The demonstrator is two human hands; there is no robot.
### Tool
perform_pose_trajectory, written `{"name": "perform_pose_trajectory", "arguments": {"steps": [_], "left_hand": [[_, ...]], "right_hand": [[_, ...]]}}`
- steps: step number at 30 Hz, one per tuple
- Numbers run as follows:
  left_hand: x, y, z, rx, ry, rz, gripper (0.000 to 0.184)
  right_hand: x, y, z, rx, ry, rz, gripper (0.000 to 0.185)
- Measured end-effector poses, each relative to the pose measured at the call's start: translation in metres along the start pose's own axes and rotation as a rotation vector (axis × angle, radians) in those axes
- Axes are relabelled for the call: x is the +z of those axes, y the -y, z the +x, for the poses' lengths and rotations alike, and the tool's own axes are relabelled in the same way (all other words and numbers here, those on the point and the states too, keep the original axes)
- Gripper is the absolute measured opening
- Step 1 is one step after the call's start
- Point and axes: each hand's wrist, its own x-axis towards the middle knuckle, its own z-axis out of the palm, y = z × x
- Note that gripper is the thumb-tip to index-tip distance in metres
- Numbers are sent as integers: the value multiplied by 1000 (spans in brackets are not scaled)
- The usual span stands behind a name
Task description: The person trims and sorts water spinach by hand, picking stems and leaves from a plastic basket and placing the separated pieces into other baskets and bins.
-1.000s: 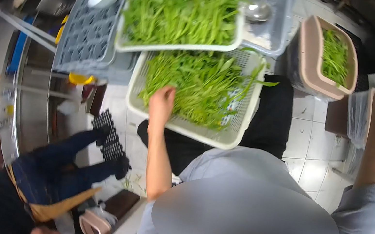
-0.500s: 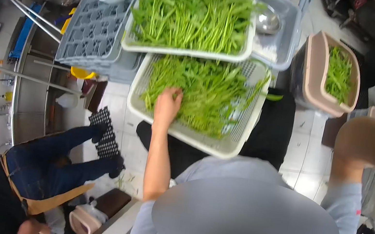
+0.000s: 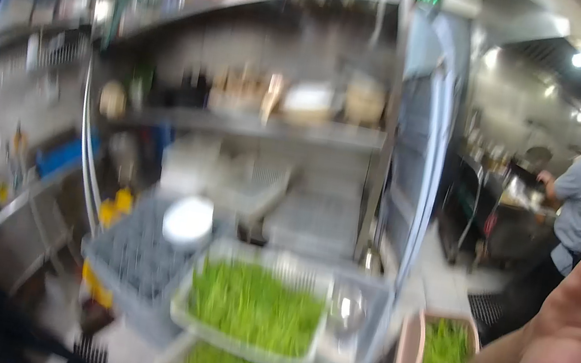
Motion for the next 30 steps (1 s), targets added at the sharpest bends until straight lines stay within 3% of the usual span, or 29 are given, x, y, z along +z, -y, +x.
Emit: {"name": "perform_pose_trajectory", "arguments": {"steps": [1, 2, 3, 4, 7, 9, 13, 14, 16, 19, 20, 24, 28, 30], "left_hand": [[-2, -24, -2, 38, 37, -79, 31], [-6, -46, 8, -287, 373, -319, 27], [12, -61, 14, -159, 365, -244, 22], [43, -60, 10, 118, 229, -225, 23], [101, -69, 13, 34, 493, -19, 25], [146, -48, 10, 23, 424, 142, 22], [158, -59, 18, -51, 457, 247, 20], [139, -70, 27, -39, 430, 247, 20], [95, -94, 11, -24, 262, -34, 19], [41, -97, 6, 114, 45, -84, 17], [23, -99, 6, 116, 37, -73, 17], [-31, -95, 7, 152, -37, -9, 19], [-57, -75, -5, 22, -99, -134, 20], [-65, -66, -12, -181, -106, -408, 23]], "right_hand": [[5, -14, 4, -4, 24, -4, 58], [10, -27, 7, -31, 38, 0, 59], [12, -37, 4, -59, 62, -23, 59], [18, -40, -3, -75, 90, -37, 60], [34, -58, -22, -50, 122, 5, 62], [40, -54, -29, -81, 110, 5, 63], [51, -49, -22, -117, 107, -44, 65], [53, -50, -29, -100, 87, -72, 65], [53, -56, -64, 44, 96, -160, 67], [72, -60, -137, 479, 370, -300, 25], [89, -64, -164, 494, 392, -255, 16], [132, -58, -213, 490, 495, -69, 18], [139, -59, -206, 553, 371, -39, 17], [138, -59, -205, 556, 348, -27, 16]]}}
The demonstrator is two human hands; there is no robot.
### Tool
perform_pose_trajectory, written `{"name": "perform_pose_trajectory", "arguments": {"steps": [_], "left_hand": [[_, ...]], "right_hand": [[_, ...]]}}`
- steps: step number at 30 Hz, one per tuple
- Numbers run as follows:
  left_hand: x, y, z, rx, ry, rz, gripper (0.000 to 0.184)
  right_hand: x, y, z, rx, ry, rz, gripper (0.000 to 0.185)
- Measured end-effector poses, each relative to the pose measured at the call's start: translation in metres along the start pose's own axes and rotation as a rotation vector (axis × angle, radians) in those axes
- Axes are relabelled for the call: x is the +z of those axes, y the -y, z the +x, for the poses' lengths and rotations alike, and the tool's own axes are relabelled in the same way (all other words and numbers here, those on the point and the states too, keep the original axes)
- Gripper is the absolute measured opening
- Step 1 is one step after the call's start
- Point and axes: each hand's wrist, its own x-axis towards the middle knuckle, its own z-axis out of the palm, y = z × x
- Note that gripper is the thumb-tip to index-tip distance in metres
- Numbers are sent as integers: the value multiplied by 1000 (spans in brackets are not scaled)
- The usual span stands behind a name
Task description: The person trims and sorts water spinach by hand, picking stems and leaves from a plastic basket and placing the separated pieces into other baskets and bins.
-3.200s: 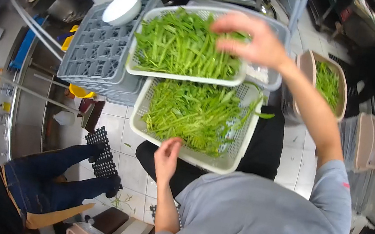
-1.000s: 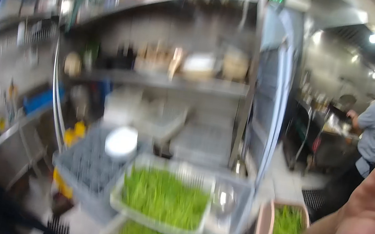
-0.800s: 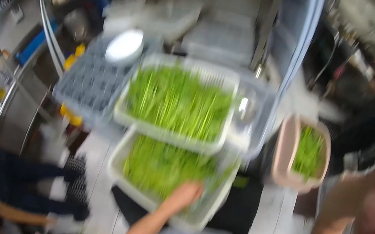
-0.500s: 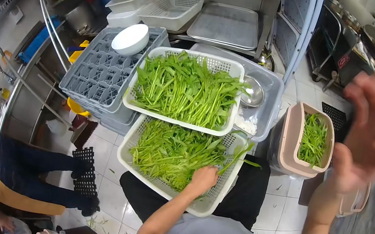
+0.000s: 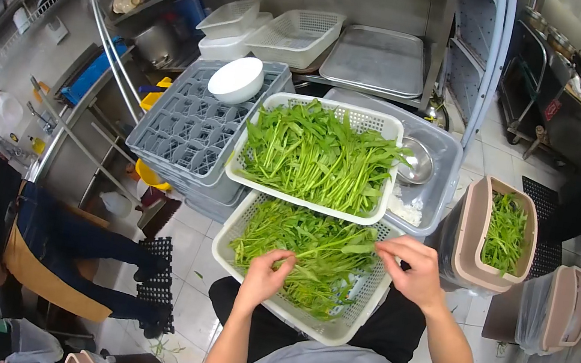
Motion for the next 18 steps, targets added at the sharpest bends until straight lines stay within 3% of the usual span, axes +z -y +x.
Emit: {"name": "perform_pose_trajectory", "arguments": {"steps": [2, 4, 6, 8, 12, 14, 16, 18], "left_hand": [[-8, 13, -2, -14, 5, -15, 25], [-14, 24, -7, -187, -13, -241, 23], [-18, 40, -12, -217, -21, -298, 24], [-19, 48, -15, -283, -94, -545, 25], [-19, 52, -20, -302, -82, -590, 25], [-12, 41, -21, -285, -60, -477, 22], [-4, 26, -20, -194, -28, -314, 19], [2, 8, -21, -104, -4, -151, 16]], "right_hand": [[-3, -2, -1, 58, -29, 10, 15], [-9, -6, -4, 58, -50, 5, 15], [-15, -9, -10, 225, -116, 68, 14], [-15, -12, -17, 290, -171, 124, 14], [-15, 3, -14, 362, -278, 211, 14], [-10, 28, 2, 86, -59, -3, 17], [21, 29, 7, -213, 76, 19, 19], [55, 34, 10, -289, 212, -133, 18]]}}
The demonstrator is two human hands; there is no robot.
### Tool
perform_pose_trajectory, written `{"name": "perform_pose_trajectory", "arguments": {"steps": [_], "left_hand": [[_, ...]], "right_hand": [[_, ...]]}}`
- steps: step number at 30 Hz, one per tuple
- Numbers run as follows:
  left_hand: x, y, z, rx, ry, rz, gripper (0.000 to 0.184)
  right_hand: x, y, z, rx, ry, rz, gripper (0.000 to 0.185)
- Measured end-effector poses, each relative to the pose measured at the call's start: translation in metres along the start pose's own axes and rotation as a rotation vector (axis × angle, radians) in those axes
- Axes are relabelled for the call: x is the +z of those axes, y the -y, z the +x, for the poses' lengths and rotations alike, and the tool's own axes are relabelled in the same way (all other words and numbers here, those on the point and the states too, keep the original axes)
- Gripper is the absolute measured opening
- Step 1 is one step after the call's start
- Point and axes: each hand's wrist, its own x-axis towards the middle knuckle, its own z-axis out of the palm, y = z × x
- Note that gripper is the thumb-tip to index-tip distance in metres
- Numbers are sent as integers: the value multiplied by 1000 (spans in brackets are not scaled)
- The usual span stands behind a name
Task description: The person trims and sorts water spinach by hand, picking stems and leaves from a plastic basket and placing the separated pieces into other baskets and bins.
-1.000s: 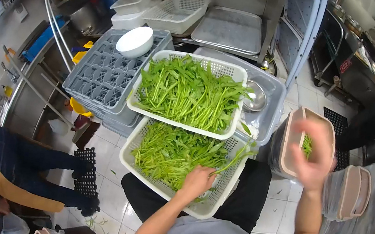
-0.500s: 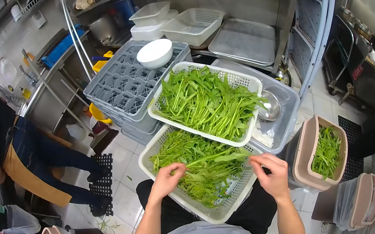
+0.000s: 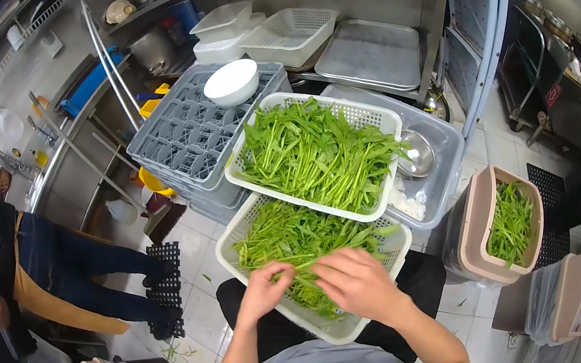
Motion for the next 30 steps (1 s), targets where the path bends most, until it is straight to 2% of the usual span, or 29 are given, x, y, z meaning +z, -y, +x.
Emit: {"name": "perform_pose_trajectory", "arguments": {"steps": [1, 2, 3, 6, 13, 15, 16, 17, 18, 19, 21, 23, 24, 25, 27, 29, 30], "left_hand": [[4, -10, -1, 119, 1, 159, 14], [8, -17, -2, 239, 2, 317, 13], [13, -22, -5, 259, -1, 345, 13], [23, -11, -10, 341, 29, 464, 14], [46, 17, -25, 170, 58, 323, 12], [47, 20, -16, 115, 41, 250, 11], [46, 21, -11, 183, -46, 211, 11], [45, 8, -3, 187, -131, 173, 11], [45, -9, 6, 254, -217, 112, 11], [51, -57, 6, 280, -289, -15, 11], [68, -126, 5, 622, -379, -111, 13], [103, -182, 14, 1070, -328, -295, 14], [118, -207, 14, 1135, -258, -197, 16], [139, -221, 24, 1212, -125, -175, 28], [197, -264, 54, 1341, 162, 10, 44], [233, -264, 62, 1129, 335, 114, 48], [231, -255, 65, 1123, 329, 120, 48]], "right_hand": [[15, -6, -4, 3, -6, 2, 18], [32, -13, -10, -1, 81, -67, 17], [47, -19, -16, -5, 169, -137, 16], [73, -30, -44, 20, 233, -74, 14], [96, -28, -93, 125, 148, 109, 12], [96, -25, -96, 182, -94, 167, 12], [94, -22, -98, 212, -116, 118, 12], [92, -21, -100, 340, -260, 196, 13], [87, -22, -101, 458, -409, 275, 14], [80, -22, -101, 482, -433, 230, 14], [64, -18, -98, 548, -512, 252, 16], [57, -13, -100, 588, -542, 277, 18], [51, -11, -100, 619, -554, 336, 21], [40, -10, -99, 523, -657, 338, 21], [30, -10, -101, 591, -703, 312, 21], [22, -16, -105, 702, -752, 336, 17], [17, -19, -112, 701, -746, 346, 17]]}}
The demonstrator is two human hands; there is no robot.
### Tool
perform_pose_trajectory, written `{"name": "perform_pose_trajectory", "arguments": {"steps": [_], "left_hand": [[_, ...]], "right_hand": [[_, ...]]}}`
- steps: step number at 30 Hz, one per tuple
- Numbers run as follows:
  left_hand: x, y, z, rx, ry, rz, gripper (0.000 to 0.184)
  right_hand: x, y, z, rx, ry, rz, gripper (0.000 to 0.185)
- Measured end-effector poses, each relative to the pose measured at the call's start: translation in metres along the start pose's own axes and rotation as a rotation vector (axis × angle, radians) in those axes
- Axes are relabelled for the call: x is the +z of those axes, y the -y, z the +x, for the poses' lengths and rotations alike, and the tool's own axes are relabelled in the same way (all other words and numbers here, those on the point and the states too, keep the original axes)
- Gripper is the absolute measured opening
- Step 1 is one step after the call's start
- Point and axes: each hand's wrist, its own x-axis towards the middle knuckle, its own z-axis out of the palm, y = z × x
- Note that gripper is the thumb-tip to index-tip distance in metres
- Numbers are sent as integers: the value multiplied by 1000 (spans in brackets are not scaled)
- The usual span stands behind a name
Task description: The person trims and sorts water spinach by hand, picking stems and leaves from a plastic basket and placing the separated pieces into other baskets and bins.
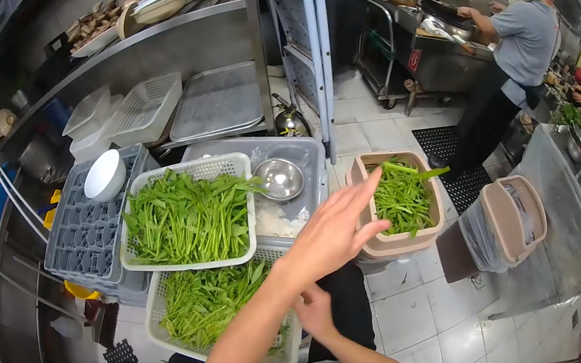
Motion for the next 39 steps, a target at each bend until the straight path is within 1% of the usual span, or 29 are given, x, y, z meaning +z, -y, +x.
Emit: {"name": "perform_pose_trajectory", "arguments": {"steps": [2, 3, 4, 6, 7, 9, 11, 13, 14, 15, 16, 17, 20, 22, 23, 25, 26, 27, 28, 30, 31, 33, 34, 37, 38, 39], "left_hand": [[-17, 21, -31, -242, 264, -248, 41], [-26, 41, -54, -367, 299, -287, 38], [-37, 55, -78, -539, 291, -391, 36], [-56, 81, -132, -765, 186, -467, 31], [-67, 84, -157, -807, 170, -416, 32], [-85, 79, -217, -942, 38, -451, 31], [-101, 65, -283, -1023, -124, -479, 31], [-114, 35, -340, -1183, -315, -434, 31], [-119, 20, -369, -1200, -331, -430, 31], [-123, 7, -398, -1259, -444, -449, 29], [-126, -3, -407, -1315, -562, -466, 28], [-127, -10, -415, -1327, -590, -464, 28], [-133, -33, -422, -1338, -648, -421, 25], [-133, -29, -405, -1211, -608, -327, 22], [-130, -25, -395, -1190, -628, -359, 23], [-126, -16, -364, -1084, -373, -110, 32], [-124, -17, -325, -1002, -290, 20, 38], [-112, -10, -311, -906, -250, 136, 37], [-99, 0, -306, -910, -259, 135, 37], [-80, 19, -301, -634, -135, 124, 35], [-77, 19, -299, -637, -131, 123, 35], [-77, 13, -294, -676, -91, -46, 33], [-78, 14, -298, -684, -78, -45, 33], [-87, 38, -333, -921, -92, 126, 26], [-90, 54, -349, -972, -69, 237, 25], [-97, 68, -361, -975, -10, 335, 27]], "right_hand": [[-18, 0, 13, 404, -68, 288, 15], [-26, -7, 18, 427, -75, 367, 16], [-35, -15, 21, 455, -82, 440, 17], [-41, -10, 33, 524, -106, 660, 20], [-41, -15, 36, 526, -88, 711, 20], [-38, -20, 40, 563, -51, 770, 19], [-32, -21, 40, 600, -11, 809, 18], [-25, -23, 39, 643, 27, 833, 19], [-21, -26, 39, 663, 34, 836, 19], [-15, -28, 37, 680, 52, 832, 19], [-9, -31, 36, 717, 32, 840, 18], [-3, -33, 36, 754, 14, 847, 18], [16, -33, 34, 795, 65, 822, 16], [25, -35, 31, 817, 95, 790, 15], [29, -36, 30, 825, 101, 777, 14], [35, -34, 28, 831, 118, 756, 13], [38, -31, 27, 831, 115, 738, 13], [39, -29, 25, 833, 111, 721, 12], [38, -28, 23, 835, 119, 715, 12], [32, -27, 19, 818, 107, 705, 13], [25, -30, 19, 772, 93, 705, 13], [3, -34, 18, 710, 28, 657, 15], [-3, -36, 20, 662, -16, 660, 17], [-14, -31, 25, 664, -165, 640, 21], [-17, -36, 22, 669, -170, 647, 21], [-18, -44, 19, 656, -139, 676, 21]]}}
